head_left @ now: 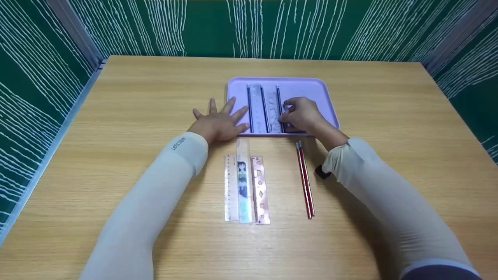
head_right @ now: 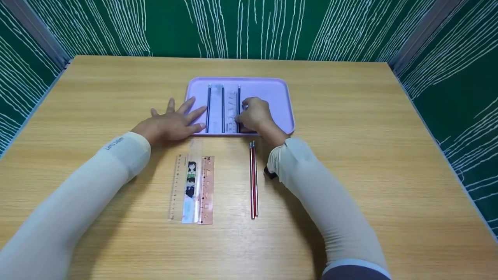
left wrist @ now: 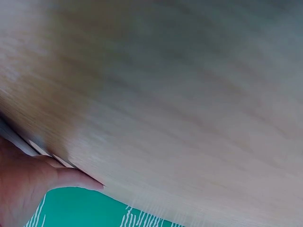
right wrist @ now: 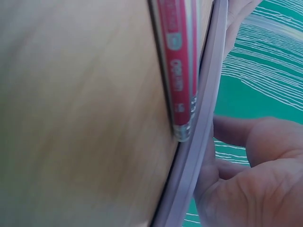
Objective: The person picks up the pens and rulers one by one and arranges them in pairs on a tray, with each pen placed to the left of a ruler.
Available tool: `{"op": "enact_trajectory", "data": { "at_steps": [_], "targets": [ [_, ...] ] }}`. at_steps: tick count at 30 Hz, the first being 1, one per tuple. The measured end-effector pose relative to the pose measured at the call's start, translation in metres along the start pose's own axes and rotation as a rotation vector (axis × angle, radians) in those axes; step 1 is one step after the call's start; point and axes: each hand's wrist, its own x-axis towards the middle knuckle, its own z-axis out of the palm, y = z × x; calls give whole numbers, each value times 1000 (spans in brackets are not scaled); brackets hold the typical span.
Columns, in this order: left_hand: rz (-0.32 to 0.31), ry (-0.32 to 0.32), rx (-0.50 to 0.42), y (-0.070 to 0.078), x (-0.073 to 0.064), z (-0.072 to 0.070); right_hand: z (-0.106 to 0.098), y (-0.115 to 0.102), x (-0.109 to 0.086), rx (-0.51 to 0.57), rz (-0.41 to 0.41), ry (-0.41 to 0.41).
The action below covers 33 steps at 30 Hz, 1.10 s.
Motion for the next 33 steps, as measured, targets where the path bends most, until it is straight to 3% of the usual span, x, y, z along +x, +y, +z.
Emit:
{"op": "enact_trajectory", "data": {
  "at_steps": [8,19,25,33],
  "targets": [
    [2,8,-6,0,1,2,-2,3,-6,-32,-34,3],
    [-3,0,-3,-1,1,1,-8,4,-18,57,-47,-8],
    [-6,2,-2,-2,2,1,-10,3,-29,196,-67,-19],
    [1,0,7,-1,3,2,-4,7,-43,470,-26,-166]
  ]
}}
